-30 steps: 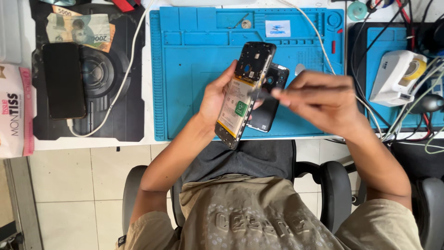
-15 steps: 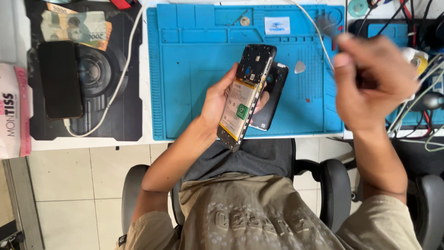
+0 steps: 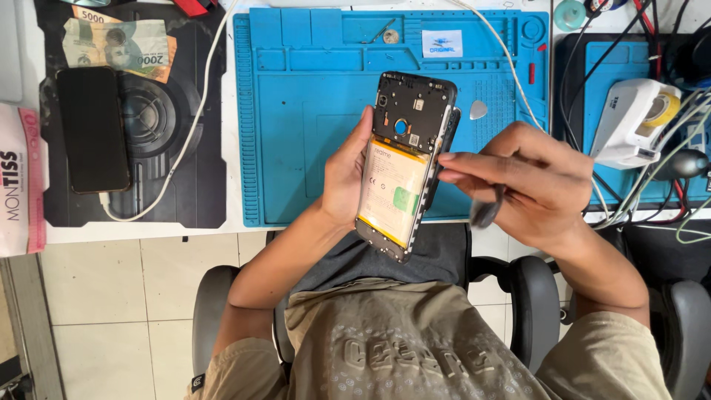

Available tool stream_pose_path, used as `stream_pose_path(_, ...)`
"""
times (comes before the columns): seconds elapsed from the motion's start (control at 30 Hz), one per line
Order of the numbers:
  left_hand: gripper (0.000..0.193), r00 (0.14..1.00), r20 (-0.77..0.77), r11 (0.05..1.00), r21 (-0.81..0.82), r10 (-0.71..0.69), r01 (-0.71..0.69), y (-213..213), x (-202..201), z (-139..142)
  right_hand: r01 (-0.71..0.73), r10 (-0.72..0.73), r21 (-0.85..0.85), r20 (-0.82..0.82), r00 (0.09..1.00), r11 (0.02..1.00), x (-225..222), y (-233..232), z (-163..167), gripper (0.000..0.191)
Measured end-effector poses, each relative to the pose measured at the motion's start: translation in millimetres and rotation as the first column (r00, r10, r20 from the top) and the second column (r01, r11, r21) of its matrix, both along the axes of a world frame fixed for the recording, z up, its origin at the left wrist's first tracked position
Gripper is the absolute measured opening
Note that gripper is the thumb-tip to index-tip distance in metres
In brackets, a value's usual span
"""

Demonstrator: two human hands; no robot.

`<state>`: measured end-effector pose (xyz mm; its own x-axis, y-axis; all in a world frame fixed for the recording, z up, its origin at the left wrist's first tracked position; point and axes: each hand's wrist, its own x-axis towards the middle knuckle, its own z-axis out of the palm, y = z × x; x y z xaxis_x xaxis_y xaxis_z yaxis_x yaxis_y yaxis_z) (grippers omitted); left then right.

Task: The person disassembles a smartphone by prying off the back cover and using a screwdriver to remove internal screws. They handle the phone's battery, motherboard, and back cover while working on a blue mat.

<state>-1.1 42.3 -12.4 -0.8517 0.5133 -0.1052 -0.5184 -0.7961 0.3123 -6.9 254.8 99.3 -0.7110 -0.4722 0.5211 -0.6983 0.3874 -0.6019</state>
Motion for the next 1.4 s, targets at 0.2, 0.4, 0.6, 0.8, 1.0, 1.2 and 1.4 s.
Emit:
stream_pose_path(0.2, 0.066, 0.986, 0.155, 0.996, 0.064, 0.057, -0.068, -3.3, -2.3, -4.5, 0.123, -0.072, 0.184, -0.262, 0.962, 0.975, 6.5, -8.5, -15.5, 0.033)
stream_pose_path(0.4, 0.062, 0.976, -0.001, 0.974, -0.056, 0.219, -0.219, -7.9, 2.6, -11.9, 0.079, -0.08, -0.014, -0.097, 0.992, 0.997, 11.6, -13.2, -26.4, 0.032)
stream_pose_path(0.6, 0.057, 0.964, -0.037, 0.963, -0.052, 0.264, -0.266, -6.1, 7.2, -19.1, 0.112, -0.113, -0.02, -0.036, 0.993, 0.994, 15.2, -17.5, -25.6, 0.038)
stream_pose_path(0.8, 0.055, 0.932, -0.178, 0.936, -0.105, 0.315, -0.336, -7.1, 9.2, -28.4, 0.117, -0.118, -0.047, -0.014, 0.993, 0.992, 14.1, -18.4, -28.7, 0.043)
stream_pose_path(1.0, 0.054, 0.922, -0.128, 0.912, -0.15, 0.365, -0.381, -5.3, 6.6, -27.0, 0.157, -0.125, -0.216, 0.156, 0.98, 0.964, 11.9, -16.2, -35.7, 0.022)
stream_pose_path(1.2, 0.058, 0.961, -0.041, 0.957, -0.086, 0.273, -0.276, -5.2, 3.2, -11.7, 0.174, -0.129, -0.174, 0.242, 0.962, 0.969, -0.9, -14.0, -30.3, 0.016)
stream_pose_path(1.4, 0.068, 0.988, -0.07, 0.989, -0.039, 0.14, -0.143, -10.2, -2.5, -6.0, 0.051, -0.052, 0.005, 0.058, 0.997, 0.999, -2.4, -9.5, -16.3, 0.042)
